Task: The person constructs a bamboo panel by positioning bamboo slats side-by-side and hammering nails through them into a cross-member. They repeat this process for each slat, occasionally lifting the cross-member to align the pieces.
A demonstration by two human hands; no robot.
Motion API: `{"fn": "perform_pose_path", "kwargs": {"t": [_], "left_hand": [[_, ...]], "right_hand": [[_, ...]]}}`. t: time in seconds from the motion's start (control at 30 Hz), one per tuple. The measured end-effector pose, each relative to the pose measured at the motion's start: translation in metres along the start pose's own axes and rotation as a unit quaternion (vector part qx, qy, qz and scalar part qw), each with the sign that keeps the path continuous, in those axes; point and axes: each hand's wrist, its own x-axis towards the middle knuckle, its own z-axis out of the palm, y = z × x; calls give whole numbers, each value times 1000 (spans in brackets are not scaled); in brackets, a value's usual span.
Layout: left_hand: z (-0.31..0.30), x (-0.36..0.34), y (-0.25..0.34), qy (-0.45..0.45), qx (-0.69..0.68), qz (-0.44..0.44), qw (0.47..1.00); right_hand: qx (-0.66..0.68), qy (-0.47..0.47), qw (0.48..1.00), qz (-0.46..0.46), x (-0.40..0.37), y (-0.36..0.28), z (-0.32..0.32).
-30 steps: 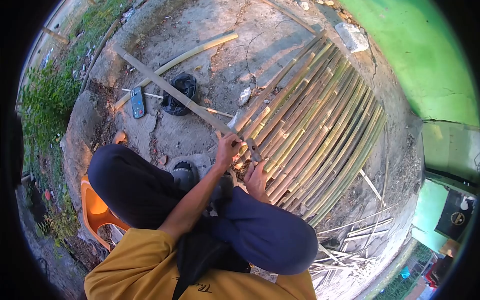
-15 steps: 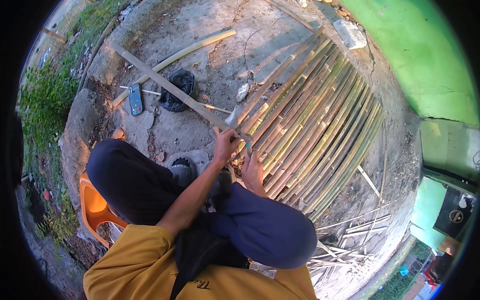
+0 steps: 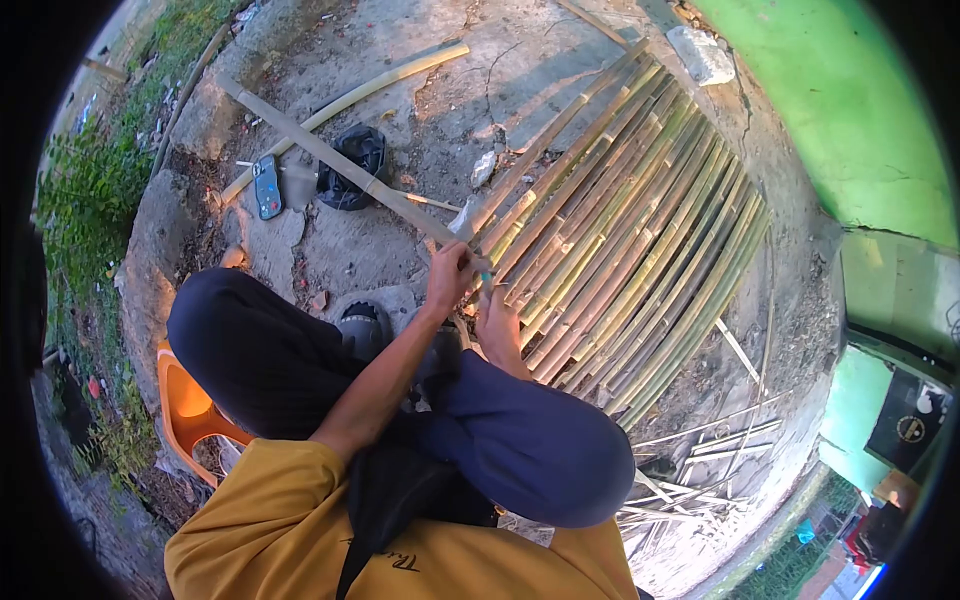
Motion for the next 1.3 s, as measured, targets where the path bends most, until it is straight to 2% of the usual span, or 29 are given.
{"fn": "perform_pose_path", "kwargs": {"t": [0.07, 0.1, 0.13, 0.23, 0.3, 0.33, 0.4, 0.47, 0.53, 0.6, 0.73, 0.87, 0.9, 1.03, 1.13, 1.23, 1.3], "left_hand": [[-4, 0, 4, 15, 26, 46, 998], [-8, 0, 10, -24, 14, -21, 999], [-8, -4, 8, -23, 15, -26, 999], [-6, -3, 11, -34, -28, -73, 996], [-9, -3, 15, -70, -97, -160, 980], [-7, -3, 9, -68, -97, -159, 980], [-5, -2, 4, -46, -46, -77, 995], [-3, -1, 4, -35, -31, -59, 997], [-5, -3, 6, -25, -16, -45, 999], [-7, -4, 9, -26, 18, -42, 999], [-9, -6, 14, -2, -2, -33, 999], [-8, -6, 13, -27, -3, -55, 998], [-8, -7, 12, -29, -1, -58, 998], [-4, -3, 15, -18, -8, -12, 1000], [-6, -1, 18, -30, 16, -16, 999], [-9, -2, 22, -30, 16, -17, 999], [-13, -4, 26, -19, 19, -5, 1000]], "right_hand": [[-82, -71, 994, 22, 4, 12, 6], [-65, -37, 997, -5, 6, 7, 1], [-65, -43, 997, -3, 3, -1, -5], [14, 70, 997, -38, 2, -17, -21], [8, 84, 996, -34, 5, -15, -24], [2, 94, 995, -28, 5, -15, -24], [5, 107, 994, -36, 5, -15, -19], [-17, 37, 999, -17, 9, -14, -15], [0, 33, 999, -24, 10, -16, -10], [-45, -62, 996, 54, 13, -15, -8], [7, -42, 997, 62, 12, -20, -5], [34, 3, 995, 92, 17, -13, -12], [33, 44, 997, 57, 17, -6, -11], [52, 82, 992, 75, 18, -2, -22], [31, 97, 991, 83, 17, 3, -24], [29, 70, 991, 113, 21, 9, -26], [24, 85, 991, 97, 29, 10, -23]]}}
